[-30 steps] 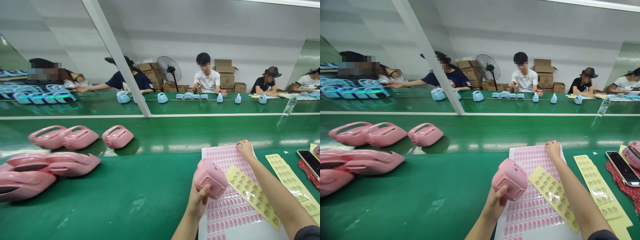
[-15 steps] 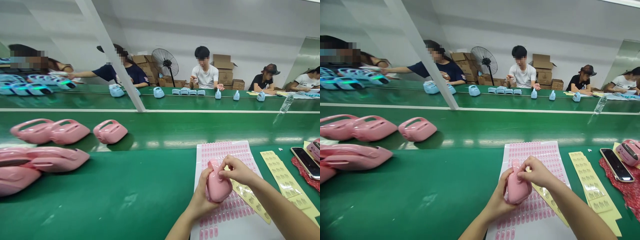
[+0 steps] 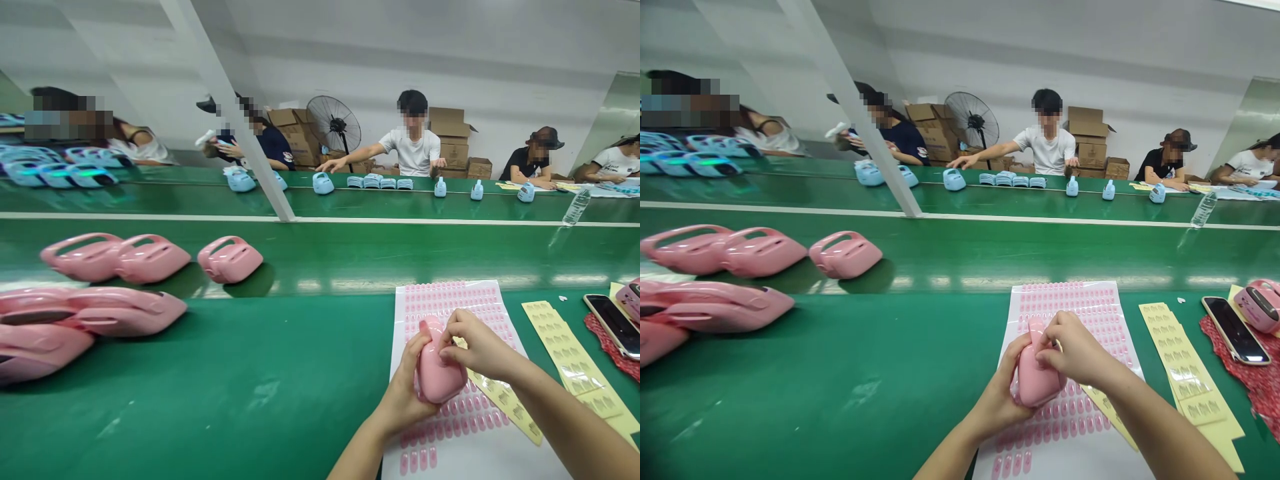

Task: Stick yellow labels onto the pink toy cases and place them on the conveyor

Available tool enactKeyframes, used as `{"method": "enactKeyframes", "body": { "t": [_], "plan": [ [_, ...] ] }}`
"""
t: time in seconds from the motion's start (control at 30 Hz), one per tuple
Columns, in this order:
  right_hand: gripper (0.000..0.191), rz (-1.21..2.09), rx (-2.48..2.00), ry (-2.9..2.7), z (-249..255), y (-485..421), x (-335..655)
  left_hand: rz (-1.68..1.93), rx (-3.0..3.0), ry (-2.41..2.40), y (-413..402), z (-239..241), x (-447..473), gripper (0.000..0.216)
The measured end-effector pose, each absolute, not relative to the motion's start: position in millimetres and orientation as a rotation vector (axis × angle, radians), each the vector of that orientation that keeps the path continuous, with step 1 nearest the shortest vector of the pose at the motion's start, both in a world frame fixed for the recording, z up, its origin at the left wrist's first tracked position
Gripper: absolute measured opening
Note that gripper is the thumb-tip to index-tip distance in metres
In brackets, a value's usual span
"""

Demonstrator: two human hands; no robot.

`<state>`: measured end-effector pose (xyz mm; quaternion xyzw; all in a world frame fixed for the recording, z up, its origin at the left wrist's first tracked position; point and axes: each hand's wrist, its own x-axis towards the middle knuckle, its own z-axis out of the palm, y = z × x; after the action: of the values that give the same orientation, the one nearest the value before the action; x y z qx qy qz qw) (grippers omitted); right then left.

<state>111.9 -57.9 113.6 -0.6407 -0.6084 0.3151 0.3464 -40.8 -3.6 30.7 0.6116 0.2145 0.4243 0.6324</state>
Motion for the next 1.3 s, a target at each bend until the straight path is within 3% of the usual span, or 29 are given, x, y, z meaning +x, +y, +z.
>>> {"method": "enactKeyframes", "body": {
  "t": [0.33,0.83,1.3],
  "plan": [
    [0.011,0.802,-1.7,-1.613,112,-58,112,0.885,1.963,0.463,2,14,-44,0.082],
    [0.021,-0.091,-1.421,-1.976,77,-73,123,0.904,2.071,0.442,3,17,-41,0.079],
    [0.023,-0.254,-1.418,-2.056,75,-72,121,0.94,2.073,0.434,2,16,-42,0.08]
  ]
}}
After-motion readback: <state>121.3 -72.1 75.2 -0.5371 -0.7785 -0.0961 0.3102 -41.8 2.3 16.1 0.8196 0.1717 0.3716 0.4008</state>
